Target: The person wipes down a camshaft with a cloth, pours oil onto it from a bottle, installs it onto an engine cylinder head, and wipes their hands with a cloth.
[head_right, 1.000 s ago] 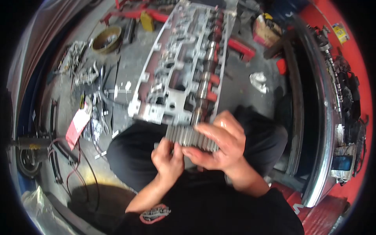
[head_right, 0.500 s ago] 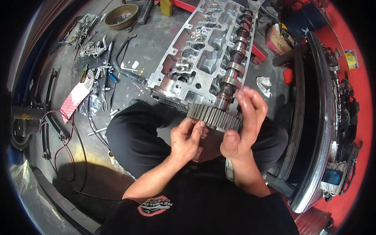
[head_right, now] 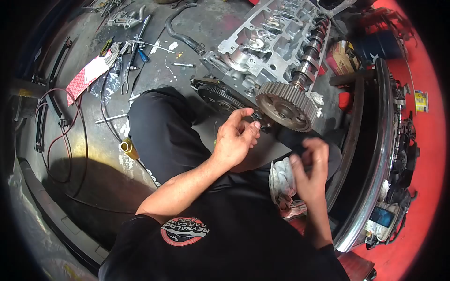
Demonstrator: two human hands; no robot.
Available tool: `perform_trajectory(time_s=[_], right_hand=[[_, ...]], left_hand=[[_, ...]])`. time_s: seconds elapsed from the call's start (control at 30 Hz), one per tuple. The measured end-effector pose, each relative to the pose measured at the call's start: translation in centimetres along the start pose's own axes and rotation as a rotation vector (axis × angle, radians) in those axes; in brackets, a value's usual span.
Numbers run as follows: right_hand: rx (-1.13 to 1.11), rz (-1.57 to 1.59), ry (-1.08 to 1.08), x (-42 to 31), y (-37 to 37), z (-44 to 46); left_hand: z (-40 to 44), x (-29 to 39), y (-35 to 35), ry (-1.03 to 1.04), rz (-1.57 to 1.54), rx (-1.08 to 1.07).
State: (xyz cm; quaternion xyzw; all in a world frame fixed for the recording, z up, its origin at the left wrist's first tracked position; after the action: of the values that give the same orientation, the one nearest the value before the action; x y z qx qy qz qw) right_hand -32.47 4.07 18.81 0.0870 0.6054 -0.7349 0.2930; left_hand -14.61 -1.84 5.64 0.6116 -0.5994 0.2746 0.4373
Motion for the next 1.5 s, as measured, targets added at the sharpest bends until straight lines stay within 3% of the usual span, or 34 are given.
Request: perform_trajectory(time_s=[0.07,0.17,0.27,0.4,0.5,0.63,0.7,0.77,0.87,0.9,0.93,0.97,1.03,1.1,1.13,1.17,1.23,1.27,1.3,1.37,1.4,1.43,1.5], right_hand=[[-0.276,-0.129,0.019,-1.0,0.2,-3.1],[-0.478,-0.264,-0.093,-1.4,1.7,-7.1],[-0.403,-0.392,-0.236,0.7,3.3,-10.1],[-0.342,-0.43,-0.224,4.0,4.7,-13.0],[-0.194,-0.449,-0.301,4.8,4.7,-13.5],[-0.016,-0.334,-0.305,5.0,3.7,-12.9],[0.349,0.145,0.21,8.1,2.6,-13.7],[0.763,0.368,0.278,5.7,-0.5,-8.5],[0.95,0.873,0.511,5.8,-0.8,-5.4],[0.977,1.031,0.545,5.6,0.2,-4.7],[1.025,0.973,0.598,5.1,0.8,-4.2],[0.991,1.004,0.601,4.5,1.3,-4.0],[0.931,0.946,0.45,4.7,1.5,-4.7],[0.729,0.717,0.232,3.5,0.2,-4.7],[0.662,0.716,0.221,3.6,0.6,-4.7],[0.591,0.715,0.21,3.8,1.1,-5.0],[0.353,0.865,0.361,5.9,4.0,-7.6],[0.391,1.273,0.488,6.7,6.1,-9.0],[0.422,1.679,0.615,6.7,7.9,-9.7],[0.574,1.623,0.617,6.3,6.6,-6.4],[0.507,1.565,0.674,6.5,7.0,-6.5],[0.444,1.504,0.727,6.8,7.4,-6.6],[0.479,1.55,0.729,7.9,7.9,-6.3]], left_hand=[[-0.5,-0.1,0.1,-0.04,-0.063,-0.029],[-0.9,-0.7,0.9,-0.116,-0.124,-0.084],[-1.4,-0.9,1.7,-0.116,-0.071,-0.136],[-2.0,-2.2,2.1,-0.176,-0.06,-0.169],[-2.2,-3.2,2.3,-0.189,-0.057,-0.171],[-2.7,-3.5,3.3,-0.025,0.146,-0.147],[-4.4,-1.9,3.9,0.138,0.355,-0.178],[-5.9,-0.9,5.7,0.298,0.504,-0.335],[-7.8,-1.0,9.1,0.456,0.597,-0.533],[-8.5,-0.1,9.6,0.547,0.579,-0.468],[-7.6,-1.3,10.1,0.381,0.525,-0.505],[-6.8,-2.6,10.3,0.212,0.468,-0.534],[-5.9,-2.2,9.2,0.145,0.429,-0.409],[-5.6,0.6,7.7,0.143,0.253,-0.323],[-5.3,1.9,7.3,0.181,0.194,-0.28],[-5.6,4.0,6.8,0.321,0.329,-0.223],[-5.6,6.2,7.8,0.526,0.486,-0.288],[-5.9,6.9,8.9,0.702,0.716,-0.269],[-5.6,5.5,9.5,0.732,0.957,-0.372],[-5.7,4.7,11.0,0.687,1.176,-0.422],[-5.7,4.0,11.3,0.602,1.358,-0.503],[-5.7,4.6,11.2,0.601,1.37,-0.507],[-6.7,8.3,10.5,0.571,1.081,-0.587]])
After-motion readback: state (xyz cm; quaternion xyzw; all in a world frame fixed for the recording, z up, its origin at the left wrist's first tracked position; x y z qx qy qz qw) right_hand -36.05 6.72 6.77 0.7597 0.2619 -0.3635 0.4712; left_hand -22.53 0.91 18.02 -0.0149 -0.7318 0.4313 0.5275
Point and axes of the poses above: each hand's wrist, its own z-axis towards the middle knuckle, its own y-axis out of the palm, x = y × z, the point moved 6 cm from there along z, towards the middle knuckle, and after that the axes turned 15 degrees about -y, right-handed, at the moved point
